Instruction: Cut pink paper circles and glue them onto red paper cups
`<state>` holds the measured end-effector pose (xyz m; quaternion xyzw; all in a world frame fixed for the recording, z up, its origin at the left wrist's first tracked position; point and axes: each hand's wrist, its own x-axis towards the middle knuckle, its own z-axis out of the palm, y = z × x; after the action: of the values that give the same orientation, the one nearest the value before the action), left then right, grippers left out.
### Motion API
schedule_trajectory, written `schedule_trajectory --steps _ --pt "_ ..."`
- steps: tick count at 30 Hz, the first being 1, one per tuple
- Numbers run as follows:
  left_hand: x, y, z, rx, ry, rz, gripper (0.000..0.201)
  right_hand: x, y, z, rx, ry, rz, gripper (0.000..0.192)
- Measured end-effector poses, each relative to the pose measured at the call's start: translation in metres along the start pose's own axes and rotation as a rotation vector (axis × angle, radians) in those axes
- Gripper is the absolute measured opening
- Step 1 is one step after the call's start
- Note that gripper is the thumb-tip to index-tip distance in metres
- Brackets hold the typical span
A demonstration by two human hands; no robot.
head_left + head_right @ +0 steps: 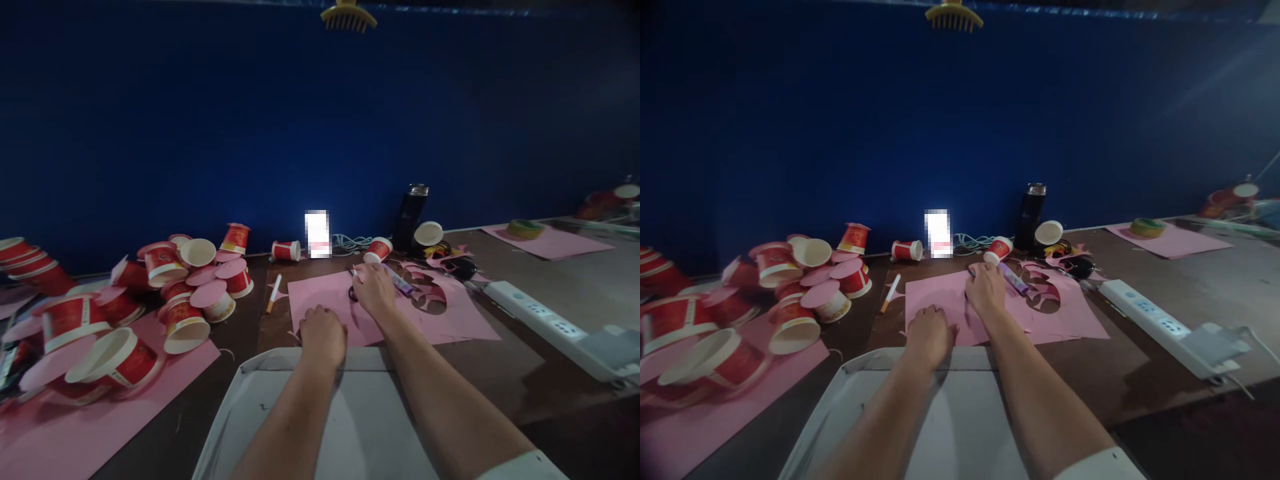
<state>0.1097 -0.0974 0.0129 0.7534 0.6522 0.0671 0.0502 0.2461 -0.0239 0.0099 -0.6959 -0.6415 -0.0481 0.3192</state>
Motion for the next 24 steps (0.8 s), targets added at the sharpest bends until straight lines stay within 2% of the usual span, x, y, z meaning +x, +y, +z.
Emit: schedule_trajectory --steps 4,7,9,12,16,19,22,24 --pt "0.000 0.000 -0.001 -0.005 0.000 0.001 0.043 0.034 0.003 -0.019 -0.014 0.002 0.071 0.028" --pt "-0.001 0.001 -0.003 -0.010 0.035 0.019 0.040 0.077 0.024 -0.030 0.002 -0.010 0.139 0.034" --pt "-0.001 0.002 -0.003 -0.019 0.055 0.014 0.038 0.104 0.044 -0.033 -0.003 -0.017 0.214 0.047" --pt "0.000 0.002 -0.001 -0.040 0.041 0.001 0.036 0.132 0.074 -0.029 -0.058 -0.135 0.262 0.075" --pt "0.003 0.002 0.004 -0.045 0.041 0.010 0.035 0.143 0.098 -0.012 -0.047 -0.324 0.287 0.094" --pt "0.004 0.002 0.005 -0.041 0.053 -0.001 0.034 0.140 0.103 0.000 -0.056 -0.348 0.259 0.092" --pt "0.004 0.002 0.004 -0.050 0.045 -0.013 0.033 0.134 0.099 0.001 -0.075 -0.310 0.278 0.080" --pt "0.004 0.002 0.003 -0.059 0.046 -0.015 0.032 0.130 0.095 -0.003 -0.066 -0.300 0.278 0.061"
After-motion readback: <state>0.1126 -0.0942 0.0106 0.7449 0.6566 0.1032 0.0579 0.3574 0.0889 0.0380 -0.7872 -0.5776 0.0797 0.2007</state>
